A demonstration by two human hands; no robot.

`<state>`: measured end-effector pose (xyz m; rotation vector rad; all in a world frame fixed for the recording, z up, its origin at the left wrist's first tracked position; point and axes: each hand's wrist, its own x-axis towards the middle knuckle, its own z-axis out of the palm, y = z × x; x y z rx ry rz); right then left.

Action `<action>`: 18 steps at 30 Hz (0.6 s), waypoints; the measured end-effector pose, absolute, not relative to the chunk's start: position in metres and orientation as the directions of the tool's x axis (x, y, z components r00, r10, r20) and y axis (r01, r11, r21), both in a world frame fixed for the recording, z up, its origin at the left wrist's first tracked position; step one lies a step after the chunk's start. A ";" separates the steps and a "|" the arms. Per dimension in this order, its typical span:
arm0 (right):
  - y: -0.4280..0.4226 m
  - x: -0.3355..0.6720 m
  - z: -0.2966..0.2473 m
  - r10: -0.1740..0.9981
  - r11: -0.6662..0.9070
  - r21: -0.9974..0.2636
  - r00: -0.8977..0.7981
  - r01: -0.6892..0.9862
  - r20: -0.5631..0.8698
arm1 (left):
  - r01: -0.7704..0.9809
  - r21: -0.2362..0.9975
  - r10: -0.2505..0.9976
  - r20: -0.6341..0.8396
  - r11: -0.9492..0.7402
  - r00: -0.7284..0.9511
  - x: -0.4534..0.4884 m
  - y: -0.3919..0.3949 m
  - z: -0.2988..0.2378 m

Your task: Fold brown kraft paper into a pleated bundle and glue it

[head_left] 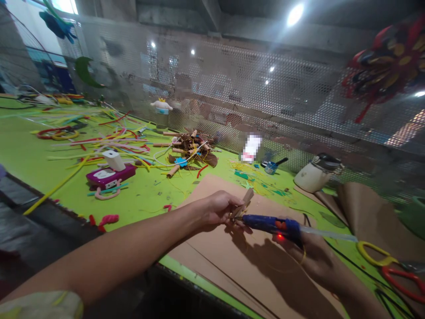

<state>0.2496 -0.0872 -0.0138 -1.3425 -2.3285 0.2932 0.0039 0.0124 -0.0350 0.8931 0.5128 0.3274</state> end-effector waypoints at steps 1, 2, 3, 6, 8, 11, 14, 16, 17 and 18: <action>-0.087 0.249 -0.013 0.866 0.499 -0.396 -0.422 0.771 0.268 | -0.056 0.806 0.477 -0.291 0.589 0.829 0.004 0.012 -0.034; -0.087 0.248 -0.012 0.870 0.490 -0.401 -0.408 0.774 0.276 | -0.056 0.806 0.476 -0.290 0.589 0.830 0.004 0.012 -0.034; -0.086 0.247 -0.011 0.873 0.484 -0.405 -0.397 0.776 0.282 | -0.057 0.805 0.471 -0.286 0.590 0.835 0.004 0.012 -0.034; -0.083 0.246 -0.009 0.876 0.476 -0.411 -0.379 0.778 0.297 | -0.065 0.799 0.451 -0.268 0.598 0.851 0.005 0.012 -0.036; -0.083 0.245 -0.009 0.880 0.472 -0.412 -0.383 0.780 0.282 | -0.063 0.805 0.452 -0.265 0.590 0.852 0.005 0.013 -0.037; -0.086 0.246 -0.011 0.882 0.471 -0.426 -0.400 0.773 0.249 | -0.081 0.807 0.488 -0.271 0.585 0.830 0.006 0.013 -0.038; -0.089 0.248 -0.011 0.894 0.448 -0.457 -0.382 0.768 0.235 | -0.113 0.790 0.518 -0.279 0.603 0.809 0.006 0.013 -0.039; -0.089 0.248 -0.010 0.905 0.425 -0.473 -0.357 0.772 0.230 | -0.105 0.787 0.500 -0.276 0.607 0.820 0.006 0.014 -0.039; -0.088 0.248 -0.008 0.909 0.415 -0.475 -0.343 0.776 0.235 | -0.095 0.787 0.485 -0.275 0.609 0.830 0.006 0.014 -0.040; -0.087 0.248 -0.007 0.912 0.410 -0.474 -0.334 0.779 0.239 | -0.086 0.786 0.472 -0.276 0.612 0.838 0.006 0.015 -0.040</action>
